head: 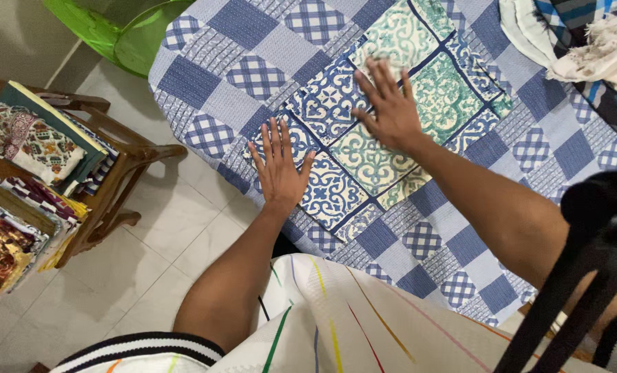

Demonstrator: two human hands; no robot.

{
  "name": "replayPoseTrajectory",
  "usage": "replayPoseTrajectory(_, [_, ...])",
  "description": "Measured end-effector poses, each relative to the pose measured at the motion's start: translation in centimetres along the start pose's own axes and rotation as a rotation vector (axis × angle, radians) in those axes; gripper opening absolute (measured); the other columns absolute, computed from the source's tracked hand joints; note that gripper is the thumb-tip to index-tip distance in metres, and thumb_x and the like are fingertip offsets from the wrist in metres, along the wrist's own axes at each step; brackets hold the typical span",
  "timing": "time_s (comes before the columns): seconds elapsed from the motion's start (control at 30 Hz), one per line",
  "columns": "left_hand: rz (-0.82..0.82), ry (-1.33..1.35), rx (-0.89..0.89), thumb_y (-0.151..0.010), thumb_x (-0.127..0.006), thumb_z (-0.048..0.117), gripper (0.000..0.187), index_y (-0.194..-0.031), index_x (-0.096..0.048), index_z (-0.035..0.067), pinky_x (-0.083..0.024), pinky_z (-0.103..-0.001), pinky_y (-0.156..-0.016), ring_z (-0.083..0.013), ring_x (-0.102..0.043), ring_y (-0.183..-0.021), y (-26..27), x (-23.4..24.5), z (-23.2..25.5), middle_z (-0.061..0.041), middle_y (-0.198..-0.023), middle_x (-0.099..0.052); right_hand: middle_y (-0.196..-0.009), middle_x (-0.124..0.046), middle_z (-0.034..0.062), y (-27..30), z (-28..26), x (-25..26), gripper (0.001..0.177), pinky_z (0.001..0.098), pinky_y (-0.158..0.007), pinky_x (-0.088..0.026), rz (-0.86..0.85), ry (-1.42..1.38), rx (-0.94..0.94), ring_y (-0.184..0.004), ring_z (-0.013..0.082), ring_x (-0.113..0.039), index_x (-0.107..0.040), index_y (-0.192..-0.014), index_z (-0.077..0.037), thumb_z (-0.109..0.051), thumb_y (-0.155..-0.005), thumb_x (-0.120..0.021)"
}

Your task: The person folds a light blue patterned bedsheet on a table, then folds a blue and white patterned quilt. The person stacks the folded items on a nearby chair.

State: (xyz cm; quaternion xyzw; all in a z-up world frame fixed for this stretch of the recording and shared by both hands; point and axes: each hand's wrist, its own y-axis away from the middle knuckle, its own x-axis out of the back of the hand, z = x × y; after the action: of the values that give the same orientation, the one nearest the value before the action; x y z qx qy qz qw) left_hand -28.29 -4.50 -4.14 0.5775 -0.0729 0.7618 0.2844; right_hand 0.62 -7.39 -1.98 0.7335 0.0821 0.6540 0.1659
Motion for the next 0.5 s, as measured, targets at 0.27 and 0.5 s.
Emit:
replayPoseTrajectory(0.27, [-0.006,-0.032,-0.004,-0.103,-0.029,0.068,0.089,-0.165,-0.004,0.008,0.004,-0.061,-0.125,-0.0299,0.002,-0.159,-0.1,-0.2,0.0,-0.014,-0.172,-0.005,-0.175,0.014,0.0013,-3.2,3.4,0.8,0.086,0.0478,-0.129,0.011,0.061,-0.074,-0.217,-0.161,0.0174,0.014,0.002,-0.169,-0.031,-0.079,-0.098,-0.006])
replayPoseTrajectory(0.5, [-0.009,-0.029,-0.011,-0.104,-0.028,0.067,0.089,-0.165,-0.004,0.007,0.005,-0.063,-0.125,-0.0309,0.003,-0.159,0.0,-0.1,0.1,-0.015,-0.173,-0.004,-0.178,0.009,0.0023,-5.1,5.6,2.4,0.082,0.0492,-0.132,0.007,0.123,-0.141,-0.296,-0.164,0.0203,0.009,0.000,-0.171,-0.029,-0.073,-0.104,-0.014])
